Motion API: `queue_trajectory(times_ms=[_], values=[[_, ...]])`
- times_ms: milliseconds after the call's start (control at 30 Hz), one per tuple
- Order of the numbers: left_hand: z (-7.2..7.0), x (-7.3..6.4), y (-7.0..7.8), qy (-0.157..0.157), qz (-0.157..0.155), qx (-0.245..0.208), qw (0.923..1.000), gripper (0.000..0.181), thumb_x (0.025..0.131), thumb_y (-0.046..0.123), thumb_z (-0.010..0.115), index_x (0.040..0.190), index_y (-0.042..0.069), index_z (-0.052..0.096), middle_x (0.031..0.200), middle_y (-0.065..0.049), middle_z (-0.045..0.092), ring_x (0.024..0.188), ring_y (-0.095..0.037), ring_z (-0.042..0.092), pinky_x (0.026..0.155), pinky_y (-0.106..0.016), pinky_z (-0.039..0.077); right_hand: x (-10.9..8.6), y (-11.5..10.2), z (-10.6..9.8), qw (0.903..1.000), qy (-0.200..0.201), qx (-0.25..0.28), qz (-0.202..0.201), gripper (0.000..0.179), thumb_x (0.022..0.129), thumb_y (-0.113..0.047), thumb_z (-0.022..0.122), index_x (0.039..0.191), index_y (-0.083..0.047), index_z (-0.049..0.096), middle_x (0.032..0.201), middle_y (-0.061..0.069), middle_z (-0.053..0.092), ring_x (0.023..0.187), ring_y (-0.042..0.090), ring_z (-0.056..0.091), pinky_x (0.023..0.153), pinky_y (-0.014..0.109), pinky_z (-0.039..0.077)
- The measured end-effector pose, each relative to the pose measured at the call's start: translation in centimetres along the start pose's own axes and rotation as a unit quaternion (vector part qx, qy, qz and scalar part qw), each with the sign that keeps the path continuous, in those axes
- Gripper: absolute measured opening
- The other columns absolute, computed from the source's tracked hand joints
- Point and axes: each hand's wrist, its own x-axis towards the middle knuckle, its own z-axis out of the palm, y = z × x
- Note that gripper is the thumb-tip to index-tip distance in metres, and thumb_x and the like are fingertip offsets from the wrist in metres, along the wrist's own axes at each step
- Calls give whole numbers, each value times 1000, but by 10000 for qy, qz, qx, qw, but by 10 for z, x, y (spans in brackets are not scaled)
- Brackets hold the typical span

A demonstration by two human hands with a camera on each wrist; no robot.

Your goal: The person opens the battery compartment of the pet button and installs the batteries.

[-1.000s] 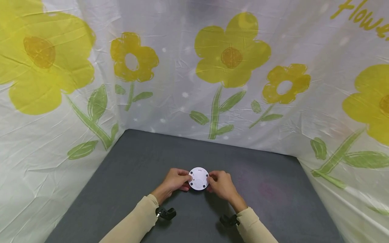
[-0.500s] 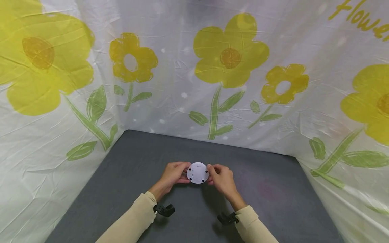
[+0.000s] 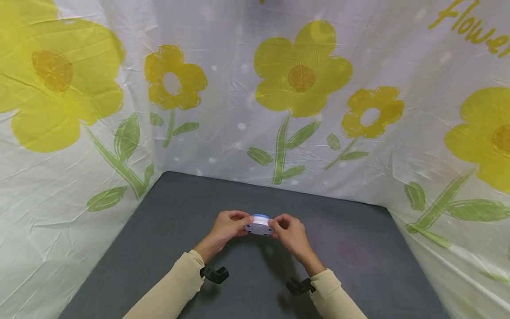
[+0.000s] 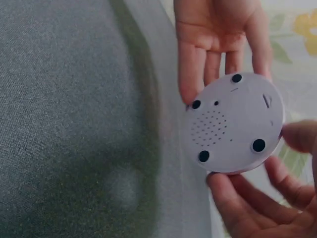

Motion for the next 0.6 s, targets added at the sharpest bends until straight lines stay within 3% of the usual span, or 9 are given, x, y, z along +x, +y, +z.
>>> queue_trajectory(times_ms=[200,367,600], values=[[-5,3,3,-343,161,38,9993,46,92,13,89,130,-8,74,124,-22,78,102,-24,79,93,-40,69,0,1,-4,9989,135,-110,-433,14,95,-23,85,94,-13,76,94,2,79,85,12,71,74,25,58],[-8,2,4,-544,605,564,9951,48,90,12,90,132,-5,74,129,-21,77,114,-27,77,94,-36,68,-2,2,-5,9980,-80,90,-620,18,91,-15,89,99,-9,74,104,7,80,94,16,78,82,26,66],[-4,0,-1,-685,983,862,9890,48,88,2,89,132,-7,72,130,-24,76,120,-33,76,98,-36,67,-2,12,-1,9962,-388,339,-695,29,86,-1,90,108,-3,71,110,14,78,103,25,80,91,30,68]])
